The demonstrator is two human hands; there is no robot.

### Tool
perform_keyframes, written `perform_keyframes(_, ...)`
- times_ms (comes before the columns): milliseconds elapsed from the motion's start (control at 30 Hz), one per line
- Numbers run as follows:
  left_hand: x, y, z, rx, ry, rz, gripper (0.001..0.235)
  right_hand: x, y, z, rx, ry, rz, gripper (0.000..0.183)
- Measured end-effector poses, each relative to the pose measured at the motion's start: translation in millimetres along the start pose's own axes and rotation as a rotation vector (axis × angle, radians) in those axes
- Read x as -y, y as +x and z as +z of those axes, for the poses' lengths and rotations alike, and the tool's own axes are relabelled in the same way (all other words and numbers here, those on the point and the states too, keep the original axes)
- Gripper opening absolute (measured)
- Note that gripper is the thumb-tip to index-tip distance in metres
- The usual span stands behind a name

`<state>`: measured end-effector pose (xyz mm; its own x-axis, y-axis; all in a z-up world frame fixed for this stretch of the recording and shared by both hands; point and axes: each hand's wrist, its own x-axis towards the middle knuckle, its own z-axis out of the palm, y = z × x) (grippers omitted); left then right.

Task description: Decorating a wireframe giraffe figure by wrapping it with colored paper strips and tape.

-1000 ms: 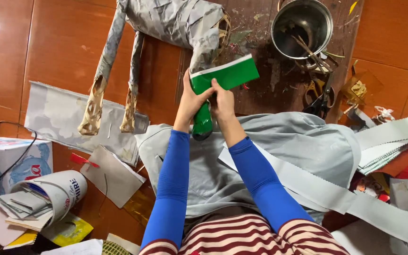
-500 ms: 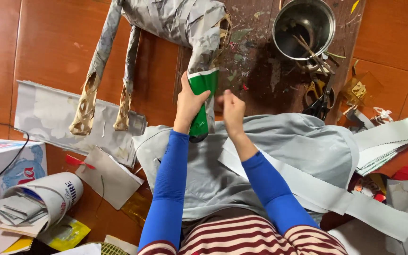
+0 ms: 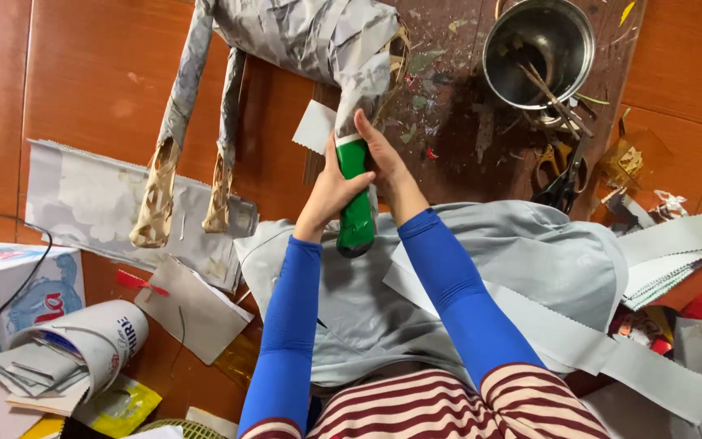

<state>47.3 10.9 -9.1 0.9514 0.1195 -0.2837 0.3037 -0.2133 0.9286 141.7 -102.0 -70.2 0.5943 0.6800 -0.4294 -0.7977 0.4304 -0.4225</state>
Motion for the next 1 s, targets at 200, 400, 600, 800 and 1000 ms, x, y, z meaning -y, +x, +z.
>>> perform_keyframes(200,-36,3,-1,-0.389,0.174,0.093,0.106,-4,0,18,0.005,0.205,-0.027,0.055)
perform_keyframes(400,9,47,14,-0.511,-0.248,0.148,0.040,-14,12,-12,0.026,0.212,-0.029,0.048)
perform_keyframes(600,8,57,16,-0.508,-0.039,-0.067,0.033,76,-48,-47,-0.265,-1.184,-0.518,0.049)
perform_keyframes(800,-7,57,29,-0.577,-0.100,0.058,0.034,192,-130,-132,-0.937,-2.433,-0.843,0.009)
perform_keyframes(1000,-23,53,39,-0.625,-0.054,0.033,0.036,220,-145,-132,-0.913,-2.552,-0.666,0.011)
